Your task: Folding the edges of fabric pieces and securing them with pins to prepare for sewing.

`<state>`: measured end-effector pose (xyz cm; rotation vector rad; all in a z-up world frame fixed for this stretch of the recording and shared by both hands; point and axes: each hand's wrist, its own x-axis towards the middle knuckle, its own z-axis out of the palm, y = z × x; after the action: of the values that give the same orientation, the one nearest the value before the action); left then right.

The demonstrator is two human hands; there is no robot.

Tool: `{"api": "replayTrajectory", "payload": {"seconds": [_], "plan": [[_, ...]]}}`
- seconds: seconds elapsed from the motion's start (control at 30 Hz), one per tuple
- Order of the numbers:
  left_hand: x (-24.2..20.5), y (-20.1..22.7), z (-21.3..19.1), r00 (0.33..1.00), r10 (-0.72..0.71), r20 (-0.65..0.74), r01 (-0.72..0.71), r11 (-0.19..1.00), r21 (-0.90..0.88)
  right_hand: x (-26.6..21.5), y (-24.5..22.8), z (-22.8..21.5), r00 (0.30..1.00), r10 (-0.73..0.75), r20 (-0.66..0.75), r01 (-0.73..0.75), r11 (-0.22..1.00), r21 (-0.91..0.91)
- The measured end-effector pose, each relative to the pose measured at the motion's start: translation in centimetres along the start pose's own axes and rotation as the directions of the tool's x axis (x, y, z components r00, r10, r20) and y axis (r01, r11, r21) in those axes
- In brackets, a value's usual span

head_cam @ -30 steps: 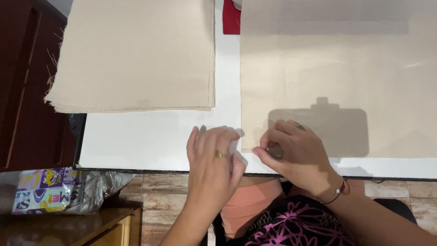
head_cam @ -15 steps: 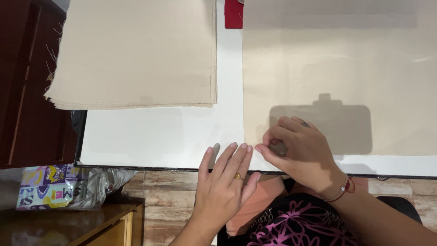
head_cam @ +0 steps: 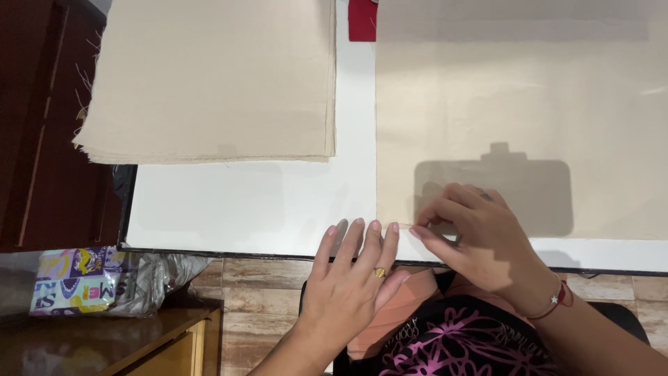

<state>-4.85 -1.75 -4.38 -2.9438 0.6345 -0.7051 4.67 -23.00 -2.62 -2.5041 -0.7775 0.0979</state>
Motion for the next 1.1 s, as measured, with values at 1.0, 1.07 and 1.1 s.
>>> {"api": "replayTrajectory", "payload": {"seconds": [1.0,1.07,1.1], "plan": [[0.9,2.2,0.5,1.0,0.003,0.022,-0.001,0.998,-0.064,-1.1,2.6,-0.3,0.994,-0.059,-0.087,0.053,0.996,-0.072],[1.1,2.4,0.4,1.0,-0.002,0.022,0.003,0.999,-0.052,-1.4,2.7,-0.3,0.992,-0.062,-0.107,0.053,0.995,-0.088],[1.3,2.4,0.5,0.999,-0.001,0.044,0.004,0.998,-0.059,-1.4,2.6,-0.5,0.991,-0.074,-0.11,0.066,0.995,-0.073]]}}
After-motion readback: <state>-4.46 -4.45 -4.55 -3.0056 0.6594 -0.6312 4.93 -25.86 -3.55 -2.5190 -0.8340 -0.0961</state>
